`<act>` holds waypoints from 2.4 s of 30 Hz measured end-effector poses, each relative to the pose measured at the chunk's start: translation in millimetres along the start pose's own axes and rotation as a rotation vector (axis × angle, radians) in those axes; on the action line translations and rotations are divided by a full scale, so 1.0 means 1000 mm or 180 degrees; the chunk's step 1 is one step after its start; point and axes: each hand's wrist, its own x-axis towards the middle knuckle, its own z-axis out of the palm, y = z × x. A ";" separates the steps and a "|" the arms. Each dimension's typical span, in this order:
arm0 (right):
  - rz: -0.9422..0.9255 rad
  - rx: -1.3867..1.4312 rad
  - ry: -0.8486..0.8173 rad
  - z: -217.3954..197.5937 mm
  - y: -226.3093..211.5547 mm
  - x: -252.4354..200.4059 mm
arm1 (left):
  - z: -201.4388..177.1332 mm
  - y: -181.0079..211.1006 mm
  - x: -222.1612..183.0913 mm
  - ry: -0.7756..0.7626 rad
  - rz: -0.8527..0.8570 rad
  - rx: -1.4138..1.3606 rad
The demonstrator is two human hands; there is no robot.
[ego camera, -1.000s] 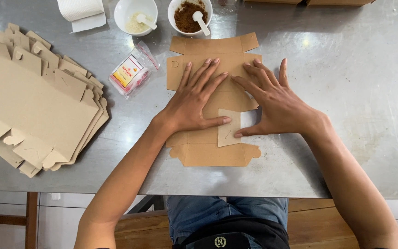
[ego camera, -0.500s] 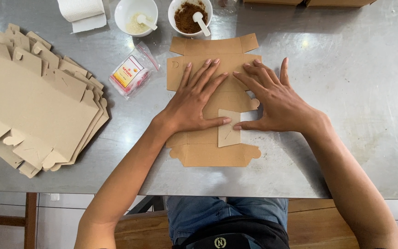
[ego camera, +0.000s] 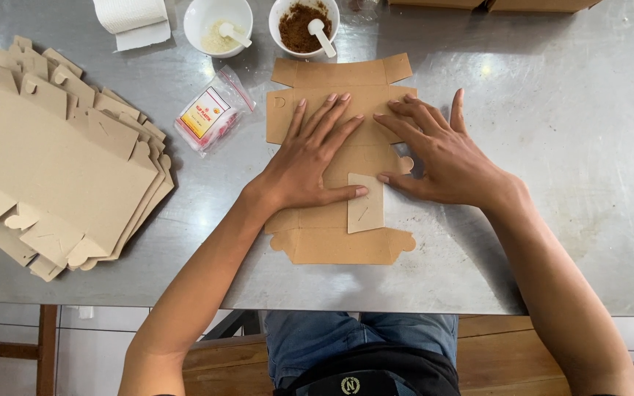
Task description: Assembling a cardboard box by folding along pre-scored lines and interlocking flaps on a prep table.
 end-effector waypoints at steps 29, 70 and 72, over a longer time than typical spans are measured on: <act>-0.0360 -0.0068 0.0345 0.053 -0.052 0.007 | 0.004 0.045 -0.123 0.1683 -0.1848 -0.0276; -0.0530 0.0282 0.0294 0.050 -0.061 0.009 | -0.061 -0.019 -0.053 -0.0665 -0.1309 -0.1416; -0.0526 0.0225 0.0348 0.050 -0.061 0.010 | -0.066 -0.014 -0.054 -0.0743 -0.1252 -0.1378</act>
